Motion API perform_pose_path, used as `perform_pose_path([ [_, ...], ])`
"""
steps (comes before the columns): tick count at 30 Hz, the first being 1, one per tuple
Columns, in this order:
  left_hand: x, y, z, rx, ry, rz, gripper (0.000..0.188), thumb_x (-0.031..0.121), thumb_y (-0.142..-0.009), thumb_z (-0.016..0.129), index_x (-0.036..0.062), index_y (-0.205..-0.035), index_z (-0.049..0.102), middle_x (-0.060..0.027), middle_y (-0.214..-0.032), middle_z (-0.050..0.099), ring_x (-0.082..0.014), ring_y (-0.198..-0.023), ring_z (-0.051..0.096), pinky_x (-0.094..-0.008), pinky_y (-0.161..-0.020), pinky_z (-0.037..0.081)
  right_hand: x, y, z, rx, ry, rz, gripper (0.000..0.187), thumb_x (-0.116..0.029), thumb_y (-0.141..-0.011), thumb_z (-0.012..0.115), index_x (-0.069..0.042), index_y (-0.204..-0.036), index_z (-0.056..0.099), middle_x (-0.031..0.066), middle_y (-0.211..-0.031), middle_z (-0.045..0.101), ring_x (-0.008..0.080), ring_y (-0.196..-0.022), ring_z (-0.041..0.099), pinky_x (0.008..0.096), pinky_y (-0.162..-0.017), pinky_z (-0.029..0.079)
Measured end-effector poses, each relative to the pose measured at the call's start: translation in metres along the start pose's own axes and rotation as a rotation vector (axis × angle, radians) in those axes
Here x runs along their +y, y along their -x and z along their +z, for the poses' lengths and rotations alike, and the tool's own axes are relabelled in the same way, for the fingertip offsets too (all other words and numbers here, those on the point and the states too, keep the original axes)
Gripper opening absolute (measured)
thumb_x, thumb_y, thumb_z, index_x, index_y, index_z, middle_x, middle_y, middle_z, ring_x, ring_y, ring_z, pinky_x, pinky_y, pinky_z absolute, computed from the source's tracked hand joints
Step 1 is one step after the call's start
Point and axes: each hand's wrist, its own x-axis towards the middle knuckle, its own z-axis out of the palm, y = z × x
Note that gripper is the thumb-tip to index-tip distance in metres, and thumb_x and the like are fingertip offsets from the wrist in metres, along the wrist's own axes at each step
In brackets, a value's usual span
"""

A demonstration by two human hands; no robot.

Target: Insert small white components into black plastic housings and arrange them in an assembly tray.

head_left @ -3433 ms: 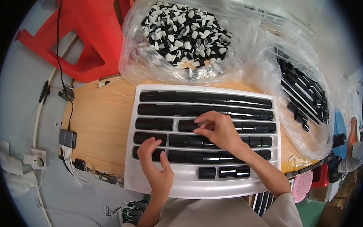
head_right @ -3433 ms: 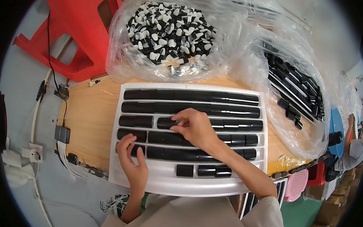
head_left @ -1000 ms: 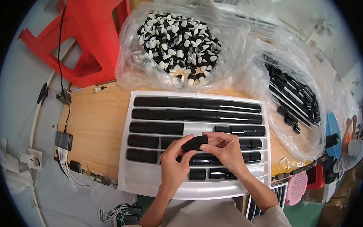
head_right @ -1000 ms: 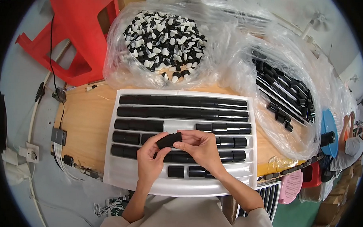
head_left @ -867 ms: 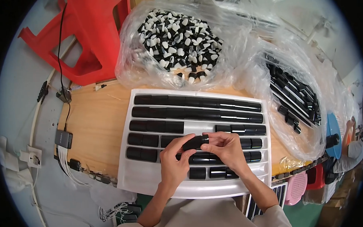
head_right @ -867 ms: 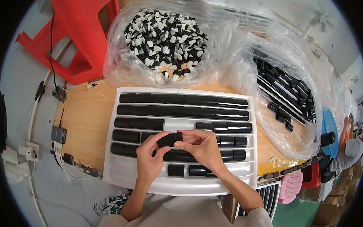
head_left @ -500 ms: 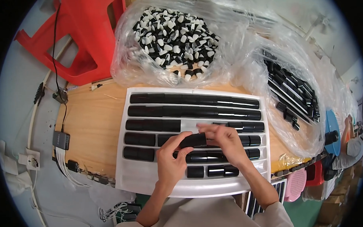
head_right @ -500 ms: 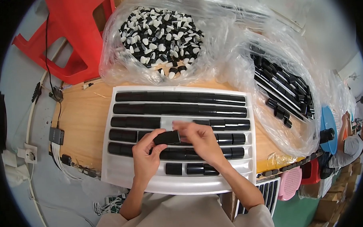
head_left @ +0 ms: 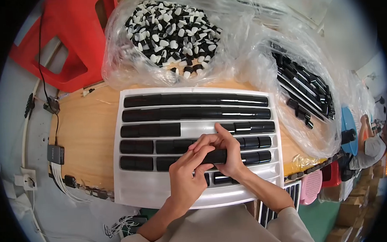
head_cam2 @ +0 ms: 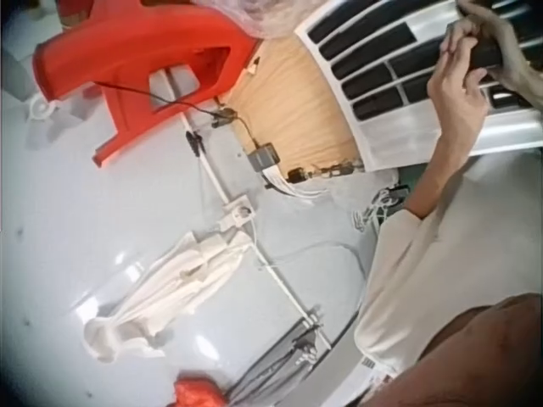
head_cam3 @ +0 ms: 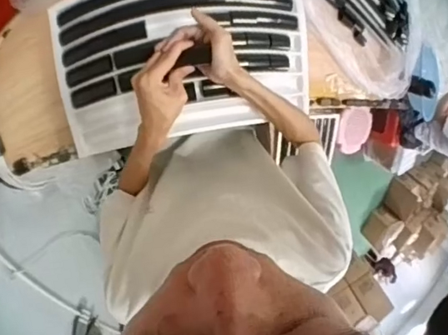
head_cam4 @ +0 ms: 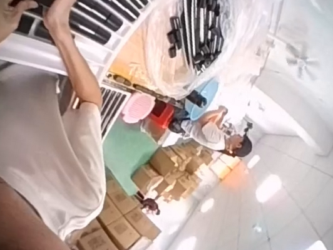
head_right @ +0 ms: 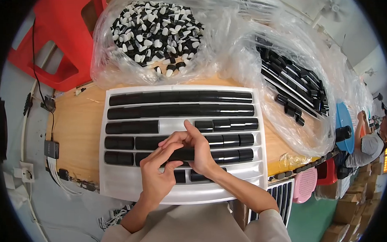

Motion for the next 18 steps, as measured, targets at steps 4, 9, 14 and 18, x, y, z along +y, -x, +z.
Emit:
perform_pose_path([
  [4,0.003,0.002,-0.002,-0.014,-0.028,-0.018,0.048,-0.018,-0.070,0.063,0.0064,-0.112,0.064,-0.0154,-0.085,0.061,-0.0327,-0.073,0.061,-0.0350,-0.061,0.051,0.000,-0.002,0.001,0.026,-0.004,0.059,0.064,-0.042,-0.101,0.029,0.003,-0.073,0.064,0.0156,-0.085,0.064,0.0259,-0.094,0.062,0.0370,-0.092,0.046],
  [9,0.003,0.003,-0.002,-0.019,-0.059,-0.021,0.050,-0.019,-0.070,0.063,0.0063,-0.112,0.063,-0.0149,-0.085,0.061,-0.0325,-0.072,0.061,-0.0355,-0.060,0.051,0.001,-0.003,0.003,0.039,0.062,0.053,0.055,-0.034,-0.100,0.030,0.001,-0.071,0.062,0.0154,-0.085,0.064,0.0252,-0.094,0.062,0.0369,-0.092,0.046],
  [14,-0.003,0.004,-0.005,-0.063,-0.093,-0.016,0.048,-0.019,-0.070,0.063,0.0066,-0.111,0.064,-0.0153,-0.086,0.061,-0.0335,-0.075,0.062,-0.0352,-0.063,0.052,0.004,-0.002,-0.005,-0.040,0.120,-0.003,0.055,-0.038,-0.102,0.029,0.001,-0.084,0.063,0.0150,-0.093,0.065,0.0240,-0.097,0.061,0.0370,-0.093,0.045],
  [18,-0.012,0.001,-0.014,0.108,-0.007,0.077,0.035,-0.017,-0.069,0.064,0.0040,-0.096,0.065,-0.0111,-0.100,0.065,-0.0282,-0.085,0.065,-0.0328,-0.068,0.053,-0.005,0.004,0.001,-0.028,0.207,-0.068,0.053,-0.047,-0.102,0.034,-0.002,-0.117,0.057,0.0102,-0.113,0.060,0.0219,-0.104,0.060,0.0366,-0.094,0.044],
])
